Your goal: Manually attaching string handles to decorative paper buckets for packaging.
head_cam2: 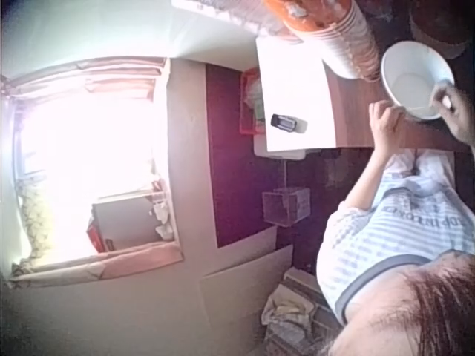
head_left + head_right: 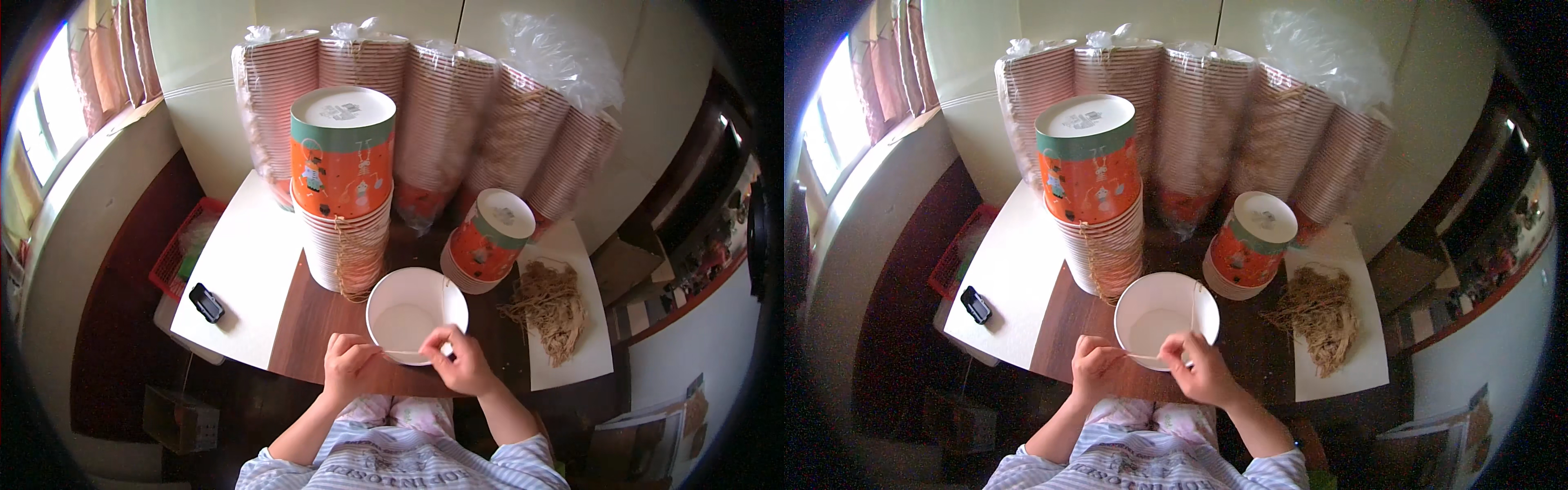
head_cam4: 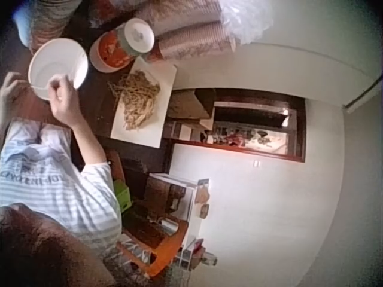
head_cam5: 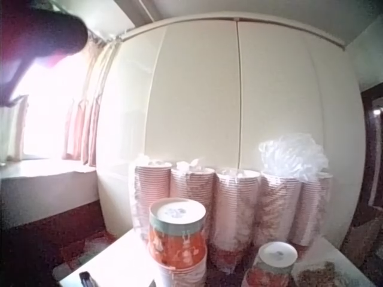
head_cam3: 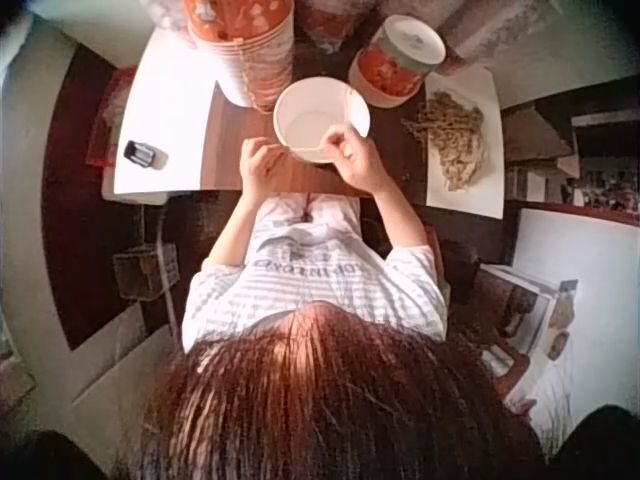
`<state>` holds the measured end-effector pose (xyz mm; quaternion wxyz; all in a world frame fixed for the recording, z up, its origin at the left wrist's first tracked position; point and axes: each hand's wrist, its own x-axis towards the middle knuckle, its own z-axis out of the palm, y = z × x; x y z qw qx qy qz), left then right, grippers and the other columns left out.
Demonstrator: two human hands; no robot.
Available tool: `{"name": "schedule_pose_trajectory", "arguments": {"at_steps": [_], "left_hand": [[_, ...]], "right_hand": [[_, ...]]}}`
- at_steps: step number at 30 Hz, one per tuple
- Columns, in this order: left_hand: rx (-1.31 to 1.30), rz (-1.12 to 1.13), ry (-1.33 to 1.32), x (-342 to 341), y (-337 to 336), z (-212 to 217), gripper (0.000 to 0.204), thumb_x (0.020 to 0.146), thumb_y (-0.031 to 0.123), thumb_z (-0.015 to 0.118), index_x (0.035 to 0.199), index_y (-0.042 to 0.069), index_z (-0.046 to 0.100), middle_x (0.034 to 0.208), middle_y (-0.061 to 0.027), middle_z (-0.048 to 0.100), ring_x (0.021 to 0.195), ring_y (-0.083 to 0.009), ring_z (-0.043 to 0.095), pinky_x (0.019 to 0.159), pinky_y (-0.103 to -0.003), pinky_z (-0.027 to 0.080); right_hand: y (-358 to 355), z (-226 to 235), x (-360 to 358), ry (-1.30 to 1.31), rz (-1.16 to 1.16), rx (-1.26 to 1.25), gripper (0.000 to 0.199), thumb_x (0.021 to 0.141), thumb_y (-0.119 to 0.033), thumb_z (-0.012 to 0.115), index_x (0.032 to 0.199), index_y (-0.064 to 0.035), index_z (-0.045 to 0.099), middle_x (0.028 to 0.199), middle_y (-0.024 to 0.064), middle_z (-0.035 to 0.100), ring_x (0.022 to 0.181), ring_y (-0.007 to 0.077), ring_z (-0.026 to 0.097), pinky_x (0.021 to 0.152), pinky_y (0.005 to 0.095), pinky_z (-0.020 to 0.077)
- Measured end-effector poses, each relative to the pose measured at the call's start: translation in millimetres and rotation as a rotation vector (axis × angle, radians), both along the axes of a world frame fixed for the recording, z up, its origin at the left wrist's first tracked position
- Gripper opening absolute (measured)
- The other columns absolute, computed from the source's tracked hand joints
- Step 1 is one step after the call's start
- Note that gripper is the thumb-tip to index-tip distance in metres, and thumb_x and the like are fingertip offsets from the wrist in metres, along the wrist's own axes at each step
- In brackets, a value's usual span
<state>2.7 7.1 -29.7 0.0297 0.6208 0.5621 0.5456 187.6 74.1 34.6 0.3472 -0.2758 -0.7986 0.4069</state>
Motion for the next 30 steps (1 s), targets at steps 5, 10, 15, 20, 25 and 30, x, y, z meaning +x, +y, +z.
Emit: {"name": "schedule_pose_trajectory", "arguments": {"at_steps": [5, 10, 15, 20, 25, 30], "left_hand": [[-0.053, -0.079, -0.194, 9, -11, -38, 0.024, 0.063, -0.005, 0.064, 0.083, 0.007, 0.063, 0.079, -0.0065, 0.052, 0.070, -0.0190, 0.050, 0.052, -0.027, 0.042], [-0.109, -0.106, -0.375, 14, -14, -49, 0.022, 0.067, -0.007, 0.059, 0.085, 0.005, 0.061, 0.084, -0.0083, 0.052, 0.069, -0.0165, 0.054, 0.053, -0.023, 0.045], [-0.161, -0.136, -0.411, 12, -12, -54, 0.016, 0.073, -0.002, 0.059, 0.088, 0.002, 0.059, 0.087, -0.0081, 0.052, 0.073, -0.0156, 0.055, 0.059, -0.023, 0.045], [-0.325, -0.433, -0.818, 14, -14, -49, 0.010, 0.081, 0.005, 0.057, 0.088, -0.002, 0.057, 0.089, -0.0052, 0.054, 0.077, -0.0103, 0.054, 0.065, -0.022, 0.044], [-0.491, -0.443, -1.152, 18, -15, -45, 0.011, 0.083, 0.008, 0.056, 0.089, -0.001, 0.056, 0.086, -0.0055, 0.056, 0.074, -0.0108, 0.055, 0.065, -0.023, 0.046], [-0.537, -0.492, -1.451, 18, -13, -27, 0.011, 0.085, 0.013, 0.054, 0.088, 0.002, 0.054, 0.079, -0.0030, 0.058, 0.069, -0.0092, 0.055, 0.061, -0.023, 0.048]], "right_hand": [[-37, -16, -11, -0.183, 0.183, 0.457, 0.021, 0.069, -0.008, 0.064, 0.087, -0.0075, 0.053, 0.079, 0.0067, 0.056, 0.069, 0.0237, 0.054, 0.065, 0.0337, 0.0429], [-44, -62, -14, -0.307, 0.147, 0.650, 0.025, 0.072, -0.006, 0.059, 0.093, -0.0021, 0.048, 0.080, 0.0072, 0.057, 0.071, 0.0221, 0.056, 0.066, 0.0339, 0.0436], [-41, -77, -12, -0.316, 0.086, 0.647, 0.020, 0.075, -0.006, 0.051, 0.094, -0.0024, 0.046, 0.079, 0.0064, 0.056, 0.072, 0.0198, 0.056, 0.069, 0.0324, 0.0435], [-45, -76, -14, -0.322, 0.068, 0.630, 0.022, 0.074, -0.005, 0.052, 0.095, -0.0024, 0.046, 0.077, 0.0063, 0.056, 0.073, 0.0198, 0.057, 0.068, 0.0329, 0.0432], [-50, -76, -18, -0.374, -0.079, 0.510, 0.023, 0.074, -0.004, 0.053, 0.096, -0.0016, 0.048, 0.068, 0.0062, 0.055, 0.066, 0.0198, 0.057, 0.065, 0.0334, 0.0434], [-47, -69, -22, -0.344, -0.082, 0.530, 0.014, 0.072, -0.005, 0.051, 0.085, -0.0042, 0.050, 0.062, 0.0043, 0.052, 0.060, 0.0192, 0.054, 0.061, 0.0333, 0.0425]]}}
